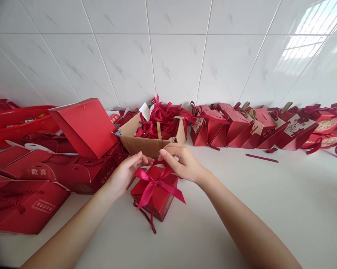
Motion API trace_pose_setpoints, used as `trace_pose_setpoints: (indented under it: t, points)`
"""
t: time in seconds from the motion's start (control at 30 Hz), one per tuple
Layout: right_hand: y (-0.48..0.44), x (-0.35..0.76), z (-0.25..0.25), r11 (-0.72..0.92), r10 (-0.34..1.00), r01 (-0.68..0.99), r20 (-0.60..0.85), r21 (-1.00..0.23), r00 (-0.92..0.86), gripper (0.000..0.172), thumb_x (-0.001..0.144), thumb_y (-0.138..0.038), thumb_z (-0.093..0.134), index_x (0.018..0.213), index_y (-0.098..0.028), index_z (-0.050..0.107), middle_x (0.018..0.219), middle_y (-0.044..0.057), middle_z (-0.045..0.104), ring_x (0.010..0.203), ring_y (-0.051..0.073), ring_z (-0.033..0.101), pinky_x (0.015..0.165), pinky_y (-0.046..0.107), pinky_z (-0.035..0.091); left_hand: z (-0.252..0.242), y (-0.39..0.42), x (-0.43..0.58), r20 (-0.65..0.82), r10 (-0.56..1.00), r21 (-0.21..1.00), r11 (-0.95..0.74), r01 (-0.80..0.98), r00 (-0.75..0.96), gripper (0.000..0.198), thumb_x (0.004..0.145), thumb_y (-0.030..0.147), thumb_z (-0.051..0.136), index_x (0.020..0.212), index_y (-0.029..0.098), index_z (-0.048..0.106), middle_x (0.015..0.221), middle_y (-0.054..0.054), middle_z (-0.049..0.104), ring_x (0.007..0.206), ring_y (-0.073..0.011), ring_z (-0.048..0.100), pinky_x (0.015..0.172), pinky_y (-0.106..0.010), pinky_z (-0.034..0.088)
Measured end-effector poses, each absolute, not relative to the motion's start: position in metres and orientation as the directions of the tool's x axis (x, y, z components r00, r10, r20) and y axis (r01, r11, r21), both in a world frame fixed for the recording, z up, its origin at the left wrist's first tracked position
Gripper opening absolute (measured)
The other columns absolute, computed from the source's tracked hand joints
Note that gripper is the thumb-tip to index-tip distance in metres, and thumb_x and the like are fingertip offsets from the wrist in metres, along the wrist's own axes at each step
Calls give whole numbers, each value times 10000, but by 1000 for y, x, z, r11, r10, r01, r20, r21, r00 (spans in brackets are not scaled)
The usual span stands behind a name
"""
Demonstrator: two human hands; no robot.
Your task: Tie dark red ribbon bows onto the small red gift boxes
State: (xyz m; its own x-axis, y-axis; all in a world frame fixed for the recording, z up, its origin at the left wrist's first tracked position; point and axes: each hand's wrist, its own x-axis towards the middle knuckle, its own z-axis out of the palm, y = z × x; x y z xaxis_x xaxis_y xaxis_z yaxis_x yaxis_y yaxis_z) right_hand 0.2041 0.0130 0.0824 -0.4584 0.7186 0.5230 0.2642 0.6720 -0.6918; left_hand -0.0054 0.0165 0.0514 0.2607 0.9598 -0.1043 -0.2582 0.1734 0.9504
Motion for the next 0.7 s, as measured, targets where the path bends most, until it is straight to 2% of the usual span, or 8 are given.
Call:
trace_pose_setpoints:
  t: [0.13,0.17,0.27,0.33,0.5,0.63,0.7]
  points:
    - [12,215,88,613,749,348,383,-709,-540,277,928,-436,532,961,-182,636,957,57,648,867,162,601,745,291,497,49,20,-7,-113,968,939,179,-294,225,314,777,474,650,720,168,615,784,-19,663,839,-179,622,768,-279,456]
    - [10,218,91,609,747,382,340,-695,-571,309,887,-461,591,1040,-194,622,1026,59,644,919,174,601,773,299,503,49,20,-7,-115,968,937,181,-299,225,316,777,474,651,711,168,608,773,-17,661,817,-173,621,761,-279,456]
    - [0,222,96,614,738,487,231,-622,-635,616,750,-552,711,1248,-237,533,1208,77,595,1028,218,595,833,336,511,46,20,-6,-125,971,933,185,-309,205,315,771,474,657,705,171,606,749,-9,660,782,-166,623,758,-278,457]
    - [-9,217,97,637,722,523,201,-566,-662,747,699,-584,737,1315,-246,483,1242,94,578,1034,236,596,827,348,514,43,21,-5,-125,972,933,183,-311,197,314,770,474,655,700,171,611,734,-8,660,771,-165,623,739,-271,457]
    - [-25,193,89,733,654,545,204,-407,-728,925,650,-568,778,1409,-192,406,1377,150,489,1195,321,511,975,443,449,39,23,-5,-141,973,932,193,-307,182,314,771,468,645,688,167,617,688,5,636,688,-134,590,676,-242,444]
    - [-28,182,82,681,715,620,170,-389,-679,1095,617,-654,743,1491,-183,280,1466,166,388,1222,366,495,1001,504,428,40,22,-3,-160,974,933,202,-298,158,294,753,448,660,690,166,606,655,21,600,644,-118,562,653,-232,434]
    - [-31,178,78,665,735,639,185,-387,-652,1116,617,-666,732,1504,-191,251,1480,168,366,1239,381,478,1006,518,420,41,20,-2,-164,975,935,203,-291,151,286,745,444,667,703,168,605,668,25,604,653,-118,564,653,-228,433]
